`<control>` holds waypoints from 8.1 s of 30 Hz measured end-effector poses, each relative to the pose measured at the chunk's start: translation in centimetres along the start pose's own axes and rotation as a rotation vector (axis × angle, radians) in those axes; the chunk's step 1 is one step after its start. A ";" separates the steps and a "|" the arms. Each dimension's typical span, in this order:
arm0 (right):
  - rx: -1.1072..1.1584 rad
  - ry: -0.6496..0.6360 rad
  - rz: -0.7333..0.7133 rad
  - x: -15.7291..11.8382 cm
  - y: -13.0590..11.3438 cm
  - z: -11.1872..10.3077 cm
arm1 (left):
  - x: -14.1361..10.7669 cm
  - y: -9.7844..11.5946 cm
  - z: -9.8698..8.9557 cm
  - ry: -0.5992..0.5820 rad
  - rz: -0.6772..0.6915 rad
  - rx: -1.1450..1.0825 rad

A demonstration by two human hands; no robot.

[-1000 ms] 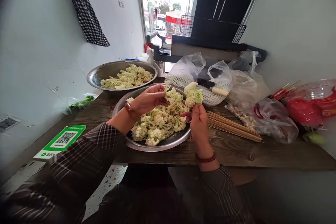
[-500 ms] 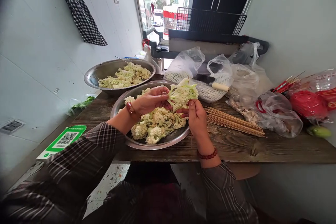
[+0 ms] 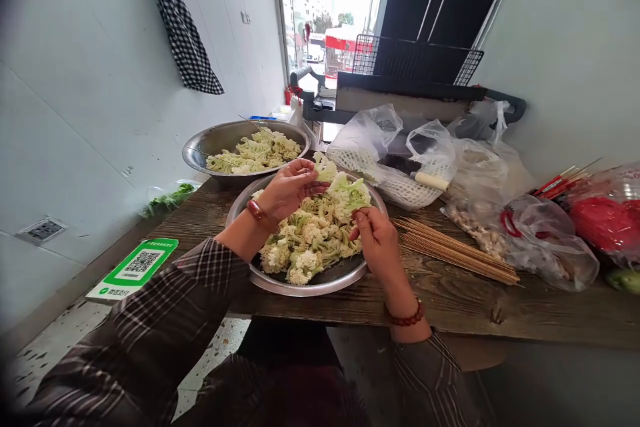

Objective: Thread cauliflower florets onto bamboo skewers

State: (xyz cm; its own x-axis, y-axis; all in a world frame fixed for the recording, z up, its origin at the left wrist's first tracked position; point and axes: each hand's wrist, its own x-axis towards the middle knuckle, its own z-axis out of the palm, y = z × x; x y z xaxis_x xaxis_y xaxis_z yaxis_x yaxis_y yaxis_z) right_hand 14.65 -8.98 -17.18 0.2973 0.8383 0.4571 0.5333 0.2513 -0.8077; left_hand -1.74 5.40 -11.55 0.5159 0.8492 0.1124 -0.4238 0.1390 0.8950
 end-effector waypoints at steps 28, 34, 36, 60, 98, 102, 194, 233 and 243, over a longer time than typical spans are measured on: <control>-0.056 -0.114 -0.055 -0.2 -0.5 0.1 | -0.8 0.8 0.5 0.013 -0.011 -0.066; -0.063 -0.104 -0.053 -0.2 -0.6 0.1 | -0.8 0.7 0.4 0.044 0.013 -0.038; -0.082 -0.122 -0.051 -0.3 -0.7 0.1 | -0.7 0.8 0.3 0.073 0.030 -0.038; -0.107 -0.088 -0.038 0.0 -0.9 0.3 | -0.4 0.5 0.4 0.044 0.108 -0.005; -0.114 -0.076 -0.093 -0.1 -1.1 0.2 | -0.5 0.5 0.1 0.022 0.015 0.086; -0.102 -0.091 -0.096 -0.2 -1.1 0.1 | -0.4 0.5 0.1 0.036 -0.006 0.033; -0.042 -0.168 -0.004 0.0 -0.5 -0.6 | -0.4 0.9 -1.3 -0.267 -0.048 0.320; 0.273 -0.169 0.168 0.3 -1.2 0.0 | -0.9 -0.1 0.4 -0.231 -0.036 0.133; 0.172 -0.180 0.161 0.3 -0.5 0.5 | -0.6 -0.4 0.1 -0.070 0.057 0.148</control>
State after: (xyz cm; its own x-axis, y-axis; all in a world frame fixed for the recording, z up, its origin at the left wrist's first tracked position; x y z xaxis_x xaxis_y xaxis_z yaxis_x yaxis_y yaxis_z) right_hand 14.08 -8.67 -16.80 0.2134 0.9426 0.2570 0.3439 0.1737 -0.9228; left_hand -1.85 4.79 -11.90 0.5469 0.8153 0.1902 -0.3428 0.0107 0.9394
